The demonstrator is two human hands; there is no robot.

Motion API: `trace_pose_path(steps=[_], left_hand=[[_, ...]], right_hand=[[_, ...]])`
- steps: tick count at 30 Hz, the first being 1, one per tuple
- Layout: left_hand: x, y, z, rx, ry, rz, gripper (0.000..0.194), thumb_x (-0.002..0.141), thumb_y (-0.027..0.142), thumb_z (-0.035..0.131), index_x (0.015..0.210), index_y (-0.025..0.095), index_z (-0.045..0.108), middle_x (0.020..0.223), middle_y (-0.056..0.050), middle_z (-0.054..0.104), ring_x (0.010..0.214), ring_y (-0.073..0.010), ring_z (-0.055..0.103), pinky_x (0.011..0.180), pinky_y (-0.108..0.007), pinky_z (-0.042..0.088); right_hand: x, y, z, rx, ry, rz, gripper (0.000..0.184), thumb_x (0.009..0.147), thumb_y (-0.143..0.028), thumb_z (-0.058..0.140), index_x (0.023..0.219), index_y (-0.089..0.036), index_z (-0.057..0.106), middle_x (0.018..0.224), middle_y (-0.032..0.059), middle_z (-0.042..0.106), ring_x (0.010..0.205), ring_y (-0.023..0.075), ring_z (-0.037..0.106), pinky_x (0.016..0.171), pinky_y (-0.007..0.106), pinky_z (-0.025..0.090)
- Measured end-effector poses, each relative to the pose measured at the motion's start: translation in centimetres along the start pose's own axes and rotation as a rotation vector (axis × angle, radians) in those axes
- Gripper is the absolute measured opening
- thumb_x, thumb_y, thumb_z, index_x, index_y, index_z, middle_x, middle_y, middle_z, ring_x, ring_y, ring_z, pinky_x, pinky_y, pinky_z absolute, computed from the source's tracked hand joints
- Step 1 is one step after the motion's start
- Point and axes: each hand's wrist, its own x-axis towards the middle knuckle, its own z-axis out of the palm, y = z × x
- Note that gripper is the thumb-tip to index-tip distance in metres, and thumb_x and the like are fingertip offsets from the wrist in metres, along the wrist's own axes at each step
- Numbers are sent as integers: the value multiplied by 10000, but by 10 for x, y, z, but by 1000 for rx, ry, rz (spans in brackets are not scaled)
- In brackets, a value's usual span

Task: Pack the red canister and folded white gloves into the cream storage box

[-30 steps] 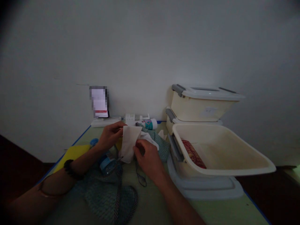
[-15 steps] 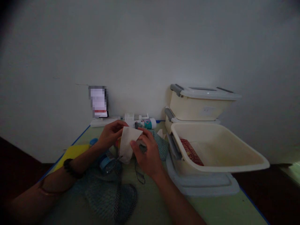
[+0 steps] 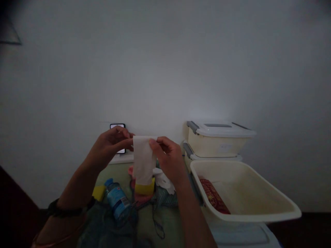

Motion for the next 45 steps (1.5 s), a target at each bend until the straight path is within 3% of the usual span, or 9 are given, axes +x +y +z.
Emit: trace_pose_path(steps=[5, 9, 18, 24, 32, 35, 40, 45], left_hand=[[-6, 5, 1, 99, -15, 41, 205, 683, 142, 735, 743, 159, 540, 654, 24, 668, 546, -102, 644, 507, -184, 532], [-5, 5, 3, 135, -23, 42, 207, 691, 150, 725, 783, 161, 540, 660, 26, 661, 570, -110, 654, 549, -203, 559], [-7, 8, 8, 94, 75, 162, 155, 700, 108, 685, 736, 166, 546, 724, 23, 659, 551, -83, 624, 504, -181, 555], [-8, 9, 9, 150, 113, 199, 152, 697, 106, 687, 744, 162, 553, 738, 16, 655, 587, -87, 622, 525, -178, 554], [-10, 8, 5, 180, 16, 144, 221, 668, 130, 733, 837, 179, 599, 780, -8, 691, 715, -133, 675, 588, -184, 556], [-9, 7, 5, 215, -4, 127, 165, 686, 165, 728, 829, 171, 646, 755, -17, 702, 673, -132, 676, 588, -198, 563], [-8, 6, 5, 215, 91, 152, 78, 696, 151, 719, 746, 170, 661, 656, 13, 693, 556, -105, 650, 534, -185, 552], [-9, 9, 6, 261, 144, 137, 117, 686, 200, 736, 673, 159, 627, 558, 23, 658, 498, -112, 633, 487, -193, 539]], right_hand=[[3, 1, -4, 211, -53, 134, 228, 748, -381, 653, 648, -181, 606, 600, -36, 522, 571, 92, 450, 512, 196, 370], [0, -1, -3, 275, -49, 143, 236, 770, -418, 627, 757, -184, 656, 726, -1, 604, 673, 119, 517, 590, 217, 421], [-1, -8, -4, 69, -62, 6, 134, 756, -272, 635, 663, -179, 663, 925, 29, 625, 911, 153, 566, 834, 274, 425], [-2, -5, -5, -4, -53, 29, 179, 762, -326, 639, 666, -177, 659, 688, -7, 597, 696, 128, 535, 679, 262, 430], [-2, -4, -6, 65, -29, 22, 145, 736, -327, 674, 660, -204, 671, 679, -31, 607, 671, 110, 526, 658, 238, 426], [-2, -5, -6, 32, -39, 5, 152, 744, -328, 662, 665, -199, 675, 720, -18, 606, 718, 120, 537, 703, 251, 434], [-2, -5, -5, 12, -36, -5, 130, 745, -320, 667, 775, -207, 723, 894, 19, 659, 864, 154, 585, 787, 281, 450], [-3, -5, -5, -31, -14, 33, 165, 744, -358, 670, 733, -199, 711, 768, 7, 679, 761, 151, 597, 739, 286, 463]])
